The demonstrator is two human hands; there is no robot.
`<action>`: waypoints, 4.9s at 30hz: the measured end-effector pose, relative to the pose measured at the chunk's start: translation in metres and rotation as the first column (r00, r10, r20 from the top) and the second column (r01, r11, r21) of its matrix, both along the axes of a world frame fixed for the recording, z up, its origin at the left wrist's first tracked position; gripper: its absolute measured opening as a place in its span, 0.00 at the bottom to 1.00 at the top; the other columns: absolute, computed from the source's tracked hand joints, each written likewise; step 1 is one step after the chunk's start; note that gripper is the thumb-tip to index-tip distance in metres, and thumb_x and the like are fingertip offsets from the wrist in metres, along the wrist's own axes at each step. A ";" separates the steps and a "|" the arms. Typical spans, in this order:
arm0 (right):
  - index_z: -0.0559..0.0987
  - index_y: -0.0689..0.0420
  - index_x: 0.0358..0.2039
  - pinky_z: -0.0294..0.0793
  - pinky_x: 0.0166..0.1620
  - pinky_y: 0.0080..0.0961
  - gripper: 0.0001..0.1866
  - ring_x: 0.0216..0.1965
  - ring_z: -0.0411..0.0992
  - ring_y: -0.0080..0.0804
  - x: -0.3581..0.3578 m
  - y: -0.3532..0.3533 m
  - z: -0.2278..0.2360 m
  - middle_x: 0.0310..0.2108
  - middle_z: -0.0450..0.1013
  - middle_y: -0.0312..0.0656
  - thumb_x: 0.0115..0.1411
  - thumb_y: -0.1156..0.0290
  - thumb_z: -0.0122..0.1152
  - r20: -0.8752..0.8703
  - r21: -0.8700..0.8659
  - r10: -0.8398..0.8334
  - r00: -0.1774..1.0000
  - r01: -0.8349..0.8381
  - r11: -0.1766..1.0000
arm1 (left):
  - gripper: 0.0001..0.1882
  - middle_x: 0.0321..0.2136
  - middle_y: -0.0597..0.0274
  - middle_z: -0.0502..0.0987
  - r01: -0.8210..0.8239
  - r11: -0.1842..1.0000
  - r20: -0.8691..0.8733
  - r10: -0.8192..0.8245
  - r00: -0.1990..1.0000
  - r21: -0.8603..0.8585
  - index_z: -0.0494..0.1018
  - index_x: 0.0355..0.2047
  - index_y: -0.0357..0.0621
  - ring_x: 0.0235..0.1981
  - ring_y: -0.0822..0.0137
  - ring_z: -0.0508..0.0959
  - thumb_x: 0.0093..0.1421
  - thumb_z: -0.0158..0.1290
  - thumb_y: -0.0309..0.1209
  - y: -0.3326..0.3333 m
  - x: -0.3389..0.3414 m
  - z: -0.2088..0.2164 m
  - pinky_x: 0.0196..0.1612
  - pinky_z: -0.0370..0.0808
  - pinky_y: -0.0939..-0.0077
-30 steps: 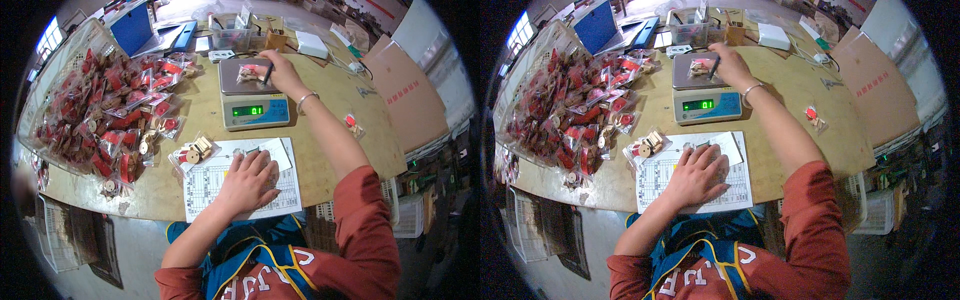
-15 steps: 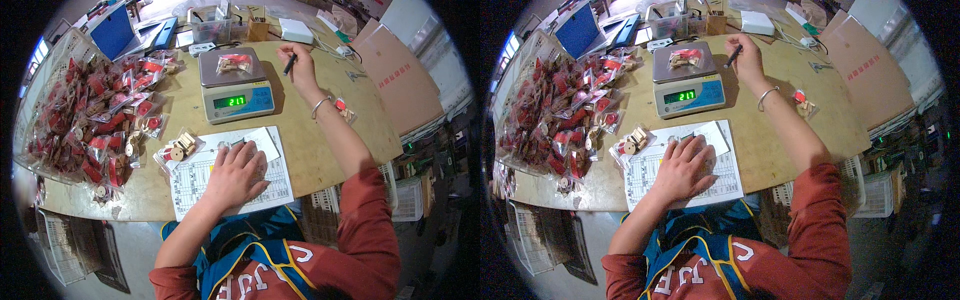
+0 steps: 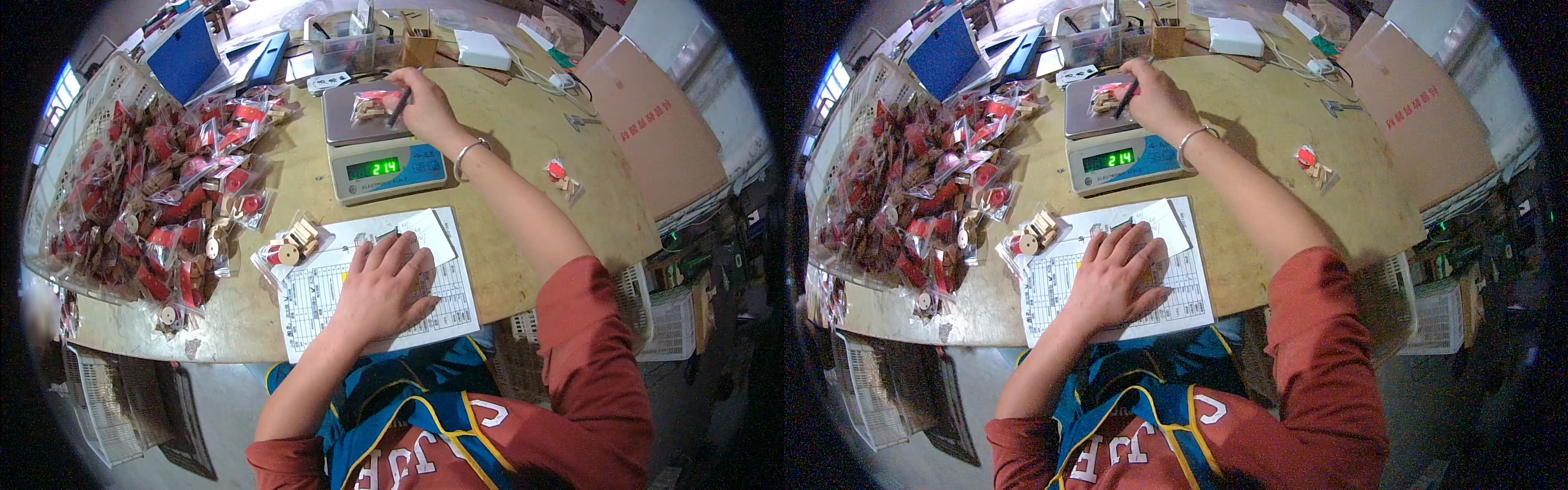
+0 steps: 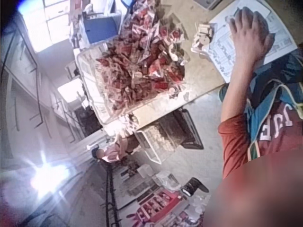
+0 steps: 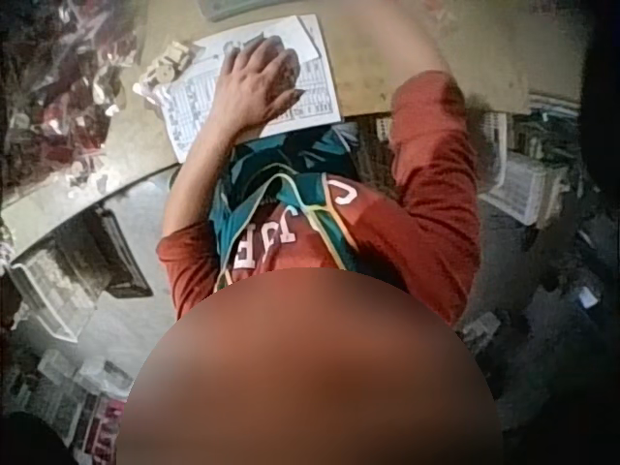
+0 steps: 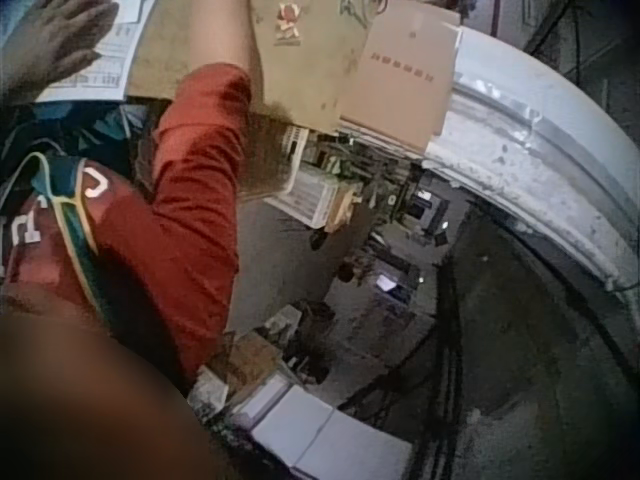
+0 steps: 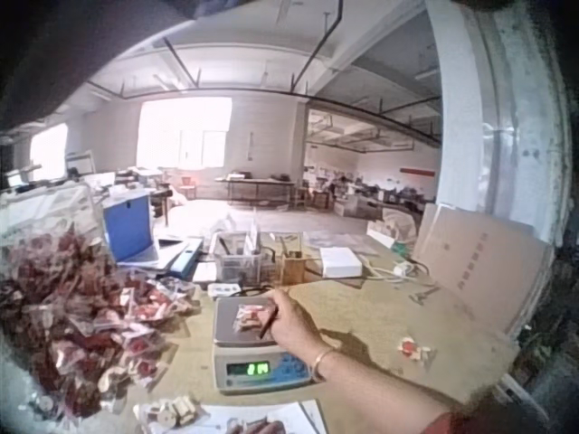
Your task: The person places small plastic-wrapped items onto a digital scale, records the weight on a paper sheet, and sets the items aside. They repeat this process for multiple items, occasionally adjusting the scale and writing down measurements.
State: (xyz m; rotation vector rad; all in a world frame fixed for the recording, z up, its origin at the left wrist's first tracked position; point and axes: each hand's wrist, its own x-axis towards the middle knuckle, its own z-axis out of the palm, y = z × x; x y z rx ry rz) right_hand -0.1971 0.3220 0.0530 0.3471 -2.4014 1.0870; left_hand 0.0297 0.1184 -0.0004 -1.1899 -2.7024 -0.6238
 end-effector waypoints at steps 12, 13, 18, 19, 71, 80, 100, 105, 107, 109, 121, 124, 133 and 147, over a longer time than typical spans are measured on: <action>0.78 0.52 0.45 0.77 0.47 0.41 0.15 0.44 0.79 0.50 -0.007 0.060 -0.016 0.40 0.80 0.48 0.57 0.70 0.68 0.021 0.202 -0.027 0.999 0.022 0.979 | 0.38 0.69 0.50 0.65 -0.002 1.000 0.025 0.001 1.000 0.004 0.69 0.66 0.49 0.70 0.47 0.63 0.62 0.57 0.57 -0.003 0.000 -0.005 0.72 0.54 0.39; 0.78 0.53 0.44 0.77 0.46 0.40 0.14 0.42 0.79 0.48 0.002 0.080 -0.014 0.39 0.80 0.49 0.57 0.72 0.67 -0.057 0.183 0.004 0.998 0.007 0.983 | 0.38 0.69 0.50 0.65 -0.005 1.000 0.025 0.004 1.000 0.006 0.69 0.66 0.49 0.70 0.47 0.63 0.62 0.57 0.57 -0.003 0.000 -0.005 0.72 0.54 0.39; 0.78 0.54 0.46 0.77 0.46 0.40 0.20 0.44 0.80 0.44 0.081 0.168 0.020 0.42 0.81 0.47 0.55 0.67 0.75 0.130 0.518 -0.430 0.893 0.309 0.798 | 0.38 0.69 0.49 0.65 -0.002 1.000 0.029 0.001 1.000 0.022 0.69 0.66 0.48 0.71 0.46 0.62 0.61 0.57 0.57 -0.004 0.000 -0.007 0.72 0.54 0.38; 0.79 0.53 0.48 0.77 0.48 0.40 0.22 0.46 0.79 0.43 0.097 0.172 0.028 0.45 0.81 0.47 0.54 0.65 0.77 0.078 0.663 -0.566 0.821 0.381 0.644 | 0.38 0.69 0.49 0.65 -0.002 1.000 0.028 0.001 1.000 0.018 0.69 0.66 0.48 0.71 0.46 0.62 0.62 0.57 0.57 -0.004 0.000 -0.007 0.72 0.54 0.38; 0.74 0.61 0.41 0.81 0.45 0.25 0.07 0.40 0.80 0.27 0.132 0.074 0.007 0.38 0.80 0.43 0.70 0.73 0.63 -0.153 -0.485 0.027 0.988 -0.099 0.869 | 0.36 0.68 0.49 0.66 -0.007 1.000 0.044 0.007 0.999 -0.011 0.70 0.64 0.49 0.70 0.47 0.63 0.62 0.58 0.56 0.001 0.000 0.003 0.72 0.54 0.38; 0.75 0.60 0.41 0.79 0.47 0.25 0.07 0.39 0.78 0.26 0.132 0.064 -0.001 0.39 0.81 0.44 0.72 0.70 0.61 -0.083 -0.505 0.079 0.993 -0.110 0.856 | 0.36 0.68 0.49 0.66 -0.008 1.000 0.037 0.009 0.999 -0.025 0.70 0.64 0.49 0.71 0.47 0.63 0.62 0.58 0.56 0.002 0.000 0.003 0.71 0.55 0.38; 0.76 0.61 0.42 0.78 0.44 0.21 0.05 0.36 0.77 0.23 0.045 -0.001 0.018 0.39 0.80 0.43 0.70 0.74 0.62 -0.045 -0.599 0.225 0.973 -0.207 0.773 | 0.37 0.68 0.51 0.66 -0.005 1.000 0.052 0.005 0.999 -0.001 0.70 0.64 0.51 0.70 0.46 0.63 0.61 0.59 0.57 -0.002 -0.003 -0.002 0.72 0.55 0.38; 0.78 0.60 0.44 0.77 0.44 0.24 0.07 0.38 0.77 0.27 0.017 -0.011 0.012 0.39 0.80 0.41 0.67 0.75 0.65 -0.089 -0.320 0.123 0.988 -0.146 0.936 | 0.36 0.68 0.51 0.66 -0.005 1.000 0.044 0.005 0.999 0.002 0.70 0.64 0.51 0.70 0.47 0.63 0.61 0.59 0.56 -0.002 -0.002 0.000 0.71 0.56 0.38; 0.78 0.60 0.45 0.77 0.45 0.27 0.09 0.40 0.77 0.30 0.006 -0.015 0.010 0.39 0.80 0.41 0.65 0.75 0.66 -0.159 -0.111 0.034 0.987 -0.052 0.993 | 0.36 0.68 0.51 0.66 -0.007 1.000 0.044 0.007 0.999 0.002 0.70 0.64 0.51 0.70 0.47 0.63 0.61 0.59 0.56 -0.002 -0.001 0.000 0.71 0.56 0.38; 0.78 0.58 0.48 0.77 0.49 0.33 0.15 0.45 0.79 0.38 -0.006 -0.020 0.010 0.41 0.80 0.45 0.62 0.70 0.70 -0.109 -0.065 0.040 0.993 -0.047 0.997 | 0.37 0.68 0.51 0.66 -0.011 1.000 0.041 0.010 0.999 0.004 0.70 0.64 0.51 0.70 0.47 0.63 0.60 0.60 0.57 -0.002 -0.001 0.000 0.71 0.56 0.38; 0.75 0.56 0.44 0.75 0.41 0.39 0.16 0.37 0.76 0.48 0.039 0.079 -0.001 0.35 0.78 0.48 0.56 0.72 0.68 0.141 0.254 -0.040 0.989 0.003 0.967 | 0.35 0.67 0.50 0.67 -0.001 1.000 0.042 0.000 0.999 0.015 0.71 0.63 0.48 0.70 0.47 0.64 0.62 0.59 0.55 0.000 0.001 0.003 0.71 0.56 0.39; 0.75 0.57 0.41 0.75 0.42 0.42 0.14 0.39 0.77 0.52 0.104 0.146 0.006 0.36 0.78 0.51 0.58 0.68 0.70 0.126 0.364 -0.218 0.968 0.159 0.918 | 0.35 0.67 0.50 0.67 -0.010 1.000 0.037 0.010 0.999 0.004 0.71 0.63 0.49 0.70 0.47 0.63 0.61 0.60 0.55 0.001 0.001 0.002 0.72 0.55 0.39; 0.78 0.60 0.42 0.72 0.34 0.19 0.19 0.30 0.72 0.20 0.236 0.116 -0.010 0.23 0.71 0.34 0.77 0.55 0.49 0.295 -0.513 0.223 0.929 -0.043 0.857 | 0.40 0.69 0.45 0.63 -0.036 0.999 0.045 0.036 0.998 -0.005 0.70 0.67 0.54 0.72 0.43 0.59 0.58 0.62 0.57 0.001 0.002 0.000 0.73 0.50 0.37; 0.76 0.61 0.34 0.71 0.32 0.26 0.04 0.28 0.71 0.22 0.198 0.043 -0.079 0.27 0.73 0.37 0.64 0.74 0.58 0.249 -0.423 0.316 0.916 -0.191 0.886 | 0.42 0.67 0.47 0.66 0.035 0.993 0.040 -0.031 0.999 -0.110 0.71 0.66 0.56 0.71 0.45 0.61 0.57 0.60 0.64 0.016 -0.014 0.006 0.70 0.54 0.35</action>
